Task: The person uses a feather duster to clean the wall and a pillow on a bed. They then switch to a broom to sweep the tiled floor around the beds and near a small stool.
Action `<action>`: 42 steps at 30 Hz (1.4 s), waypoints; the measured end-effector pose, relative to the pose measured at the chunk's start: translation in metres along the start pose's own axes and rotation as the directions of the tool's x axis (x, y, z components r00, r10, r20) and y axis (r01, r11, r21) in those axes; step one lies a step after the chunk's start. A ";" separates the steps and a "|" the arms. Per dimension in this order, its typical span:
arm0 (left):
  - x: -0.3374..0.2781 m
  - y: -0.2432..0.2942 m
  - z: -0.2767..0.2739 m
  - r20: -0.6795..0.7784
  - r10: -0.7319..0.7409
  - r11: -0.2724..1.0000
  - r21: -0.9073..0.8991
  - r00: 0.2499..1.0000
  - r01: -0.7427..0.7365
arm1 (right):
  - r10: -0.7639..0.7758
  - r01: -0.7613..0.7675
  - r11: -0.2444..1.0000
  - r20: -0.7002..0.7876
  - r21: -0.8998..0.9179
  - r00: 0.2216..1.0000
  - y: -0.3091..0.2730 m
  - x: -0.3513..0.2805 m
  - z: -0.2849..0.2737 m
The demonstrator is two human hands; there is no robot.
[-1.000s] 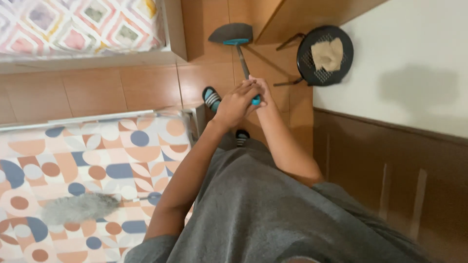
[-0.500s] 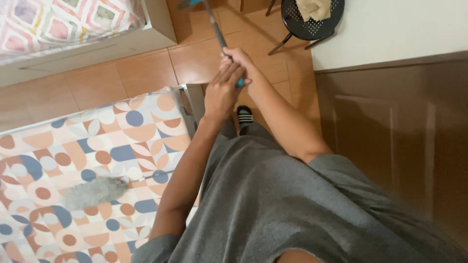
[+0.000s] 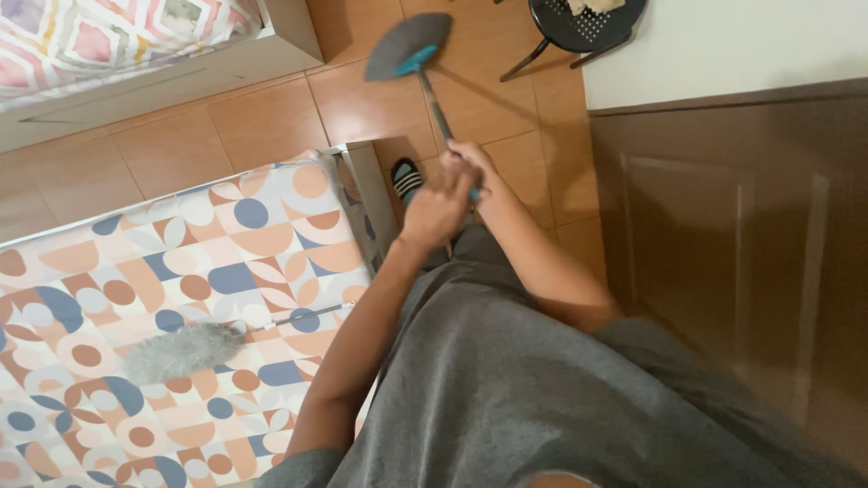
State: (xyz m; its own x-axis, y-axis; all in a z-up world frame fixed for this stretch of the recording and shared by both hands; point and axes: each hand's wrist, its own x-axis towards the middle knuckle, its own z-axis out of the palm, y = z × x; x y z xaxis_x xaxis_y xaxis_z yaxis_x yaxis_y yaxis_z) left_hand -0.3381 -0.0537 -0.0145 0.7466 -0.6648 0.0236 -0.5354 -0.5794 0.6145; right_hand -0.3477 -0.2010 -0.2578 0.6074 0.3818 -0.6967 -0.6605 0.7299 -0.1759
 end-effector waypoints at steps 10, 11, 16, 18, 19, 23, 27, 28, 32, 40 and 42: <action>0.001 0.031 -0.082 0.061 0.059 0.994 -0.098 0.996 -0.053 | -0.107 0.132 0.986 -0.213 0.105 0.971 -0.029 -0.095 0.151; -0.001 0.032 -0.090 -0.075 0.064 0.993 -0.093 0.995 -0.071 | -0.113 0.134 0.988 -0.222 0.082 0.969 -0.031 -0.100 0.173; -0.007 0.026 -0.084 -0.280 -0.052 0.998 -0.036 0.959 0.044 | -0.137 0.148 0.985 -0.117 0.091 0.984 -0.014 -0.037 0.181; -0.017 0.024 -0.063 -0.360 -0.171 0.984 -0.016 0.917 0.177 | -0.114 0.117 0.983 -0.031 0.144 0.993 0.004 0.029 0.132; -0.019 0.026 -0.057 -0.358 -0.170 0.984 -0.014 0.918 0.177 | -0.114 0.117 0.982 -0.031 0.147 0.993 0.009 0.032 0.121; -0.024 0.026 -0.028 -0.244 -0.198 0.980 -0.025 0.949 0.198 | -0.089 0.125 0.969 -0.173 0.212 0.981 0.014 0.002 0.112; -0.026 0.046 -0.031 -0.253 -0.123 0.991 -0.080 0.960 0.106 | -0.106 0.182 0.967 -0.370 0.178 0.923 0.019 -0.040 0.096; -0.026 0.051 -0.035 -0.254 -0.129 0.990 -0.084 0.959 0.111 | -0.102 0.178 0.968 -0.373 0.175 0.922 0.020 -0.047 0.089; -0.020 0.069 -0.060 -0.208 -0.181 0.966 -0.220 0.961 0.135 | -0.187 0.265 0.956 -0.430 0.129 0.883 0.008 -0.078 0.099; 0.003 0.072 -0.090 -0.220 -0.137 0.966 -0.247 0.966 0.080 | -0.241 0.286 0.947 -0.269 0.143 0.933 -0.036 -0.079 0.127; 0.012 0.058 -0.077 -0.197 0.027 0.985 -0.165 0.980 -0.060 | -0.204 0.265 0.934 -0.251 0.239 0.946 -0.041 -0.055 0.111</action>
State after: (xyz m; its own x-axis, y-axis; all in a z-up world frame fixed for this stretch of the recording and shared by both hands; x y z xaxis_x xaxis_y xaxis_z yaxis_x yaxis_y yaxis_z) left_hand -0.3301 -0.0586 0.0825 0.7952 -0.5740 0.1954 -0.5071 -0.4529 0.7333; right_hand -0.3049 -0.1894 -0.1350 0.5987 0.0698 -0.7980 -0.3508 0.9184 -0.1828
